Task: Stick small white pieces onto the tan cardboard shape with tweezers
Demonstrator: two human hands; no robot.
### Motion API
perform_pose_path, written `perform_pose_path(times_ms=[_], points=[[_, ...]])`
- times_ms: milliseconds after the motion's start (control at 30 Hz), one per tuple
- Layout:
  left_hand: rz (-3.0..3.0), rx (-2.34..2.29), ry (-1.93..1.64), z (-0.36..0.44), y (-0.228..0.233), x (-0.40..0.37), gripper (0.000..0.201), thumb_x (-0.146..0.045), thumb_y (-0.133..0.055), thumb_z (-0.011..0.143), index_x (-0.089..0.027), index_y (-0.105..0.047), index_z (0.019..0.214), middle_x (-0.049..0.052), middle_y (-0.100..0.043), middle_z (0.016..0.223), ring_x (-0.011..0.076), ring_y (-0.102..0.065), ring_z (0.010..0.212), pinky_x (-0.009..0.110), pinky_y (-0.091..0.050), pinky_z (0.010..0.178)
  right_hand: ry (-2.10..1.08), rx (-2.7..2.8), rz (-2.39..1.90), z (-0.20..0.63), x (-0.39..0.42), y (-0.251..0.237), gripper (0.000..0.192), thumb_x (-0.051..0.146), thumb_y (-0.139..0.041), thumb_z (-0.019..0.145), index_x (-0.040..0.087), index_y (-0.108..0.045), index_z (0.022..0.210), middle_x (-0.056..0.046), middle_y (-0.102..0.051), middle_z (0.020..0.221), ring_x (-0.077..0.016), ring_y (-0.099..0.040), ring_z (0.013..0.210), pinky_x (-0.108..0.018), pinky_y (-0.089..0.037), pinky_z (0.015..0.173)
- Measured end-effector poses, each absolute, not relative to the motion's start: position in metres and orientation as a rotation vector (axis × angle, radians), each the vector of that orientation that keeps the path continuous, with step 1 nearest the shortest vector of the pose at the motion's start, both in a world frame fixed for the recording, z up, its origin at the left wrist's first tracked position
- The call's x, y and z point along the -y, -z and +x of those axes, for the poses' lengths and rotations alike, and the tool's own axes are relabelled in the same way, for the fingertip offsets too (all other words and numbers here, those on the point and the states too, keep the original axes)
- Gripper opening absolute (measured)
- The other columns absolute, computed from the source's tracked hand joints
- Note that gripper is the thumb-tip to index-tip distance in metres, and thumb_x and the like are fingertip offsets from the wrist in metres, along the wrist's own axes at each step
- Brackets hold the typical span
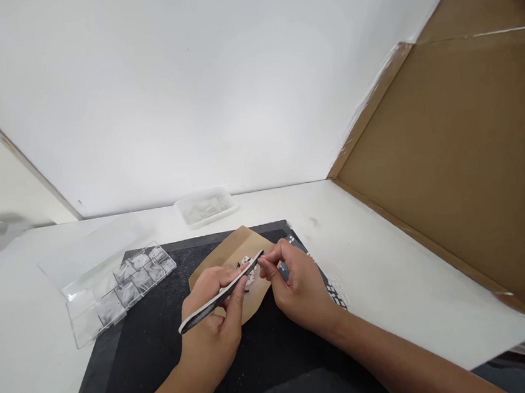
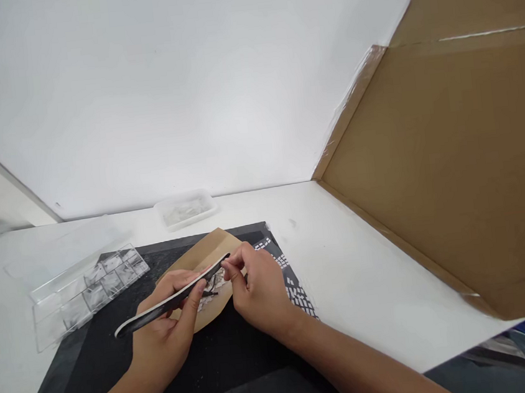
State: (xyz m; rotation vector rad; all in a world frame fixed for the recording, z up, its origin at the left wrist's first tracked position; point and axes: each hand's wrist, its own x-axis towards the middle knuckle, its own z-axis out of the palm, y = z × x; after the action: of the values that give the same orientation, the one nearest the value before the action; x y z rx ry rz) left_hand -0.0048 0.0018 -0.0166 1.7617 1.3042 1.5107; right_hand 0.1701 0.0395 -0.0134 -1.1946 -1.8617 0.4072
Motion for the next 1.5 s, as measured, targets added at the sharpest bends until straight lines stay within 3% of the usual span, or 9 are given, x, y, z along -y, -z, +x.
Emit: perform_pose_path(times_ms=[167,767,1500], points=[[1.763,-1.316,-1.511,-0.0033,0.0183,-0.0025,0.011,-0.024,-0.066,0.093,-0.023,-0.074,0.1,0.004,-0.072,0.101,0.0178,-0.07,0.094,0.024,-0.058,0.074,-0.371,1.946,-1.087,0.1657,-0.0355,0.013,0.017,0.019,-0.053,0.097,0.023,-0.052,0.08,0.001,-0.066,0.075,-0.0168,-0.061,0.069,-0.037,-0.04,0.079],[1.793,-1.334,-1.559,-0.0031,0.0165,-0.0003,0.006,-0.022,-0.067,0.092,-0.022,-0.072,0.094,0.003,-0.071,0.097,0.0155,-0.069,0.089,0.025,-0.056,0.078,-0.344,1.883,-1.166,0.167,-0.0396,0.0114,0.019,0.023,-0.054,0.098,0.023,-0.051,0.079,0.003,-0.07,0.075,-0.0166,-0.064,0.067,-0.037,-0.038,0.08],[1.986,-1.193,-1.719,-0.0012,0.0139,0.0,0.019,-0.007,-0.068,0.088,-0.023,-0.07,0.099,0.002,-0.075,0.098,0.0175,-0.07,0.094,0.032,-0.057,0.089,-0.281,1.867,-1.19,0.1658,-0.0355,0.0096,0.019,0.021,-0.054,0.097,0.023,-0.05,0.079,0.002,-0.07,0.076,-0.0166,-0.064,0.067,-0.04,-0.037,0.082]])
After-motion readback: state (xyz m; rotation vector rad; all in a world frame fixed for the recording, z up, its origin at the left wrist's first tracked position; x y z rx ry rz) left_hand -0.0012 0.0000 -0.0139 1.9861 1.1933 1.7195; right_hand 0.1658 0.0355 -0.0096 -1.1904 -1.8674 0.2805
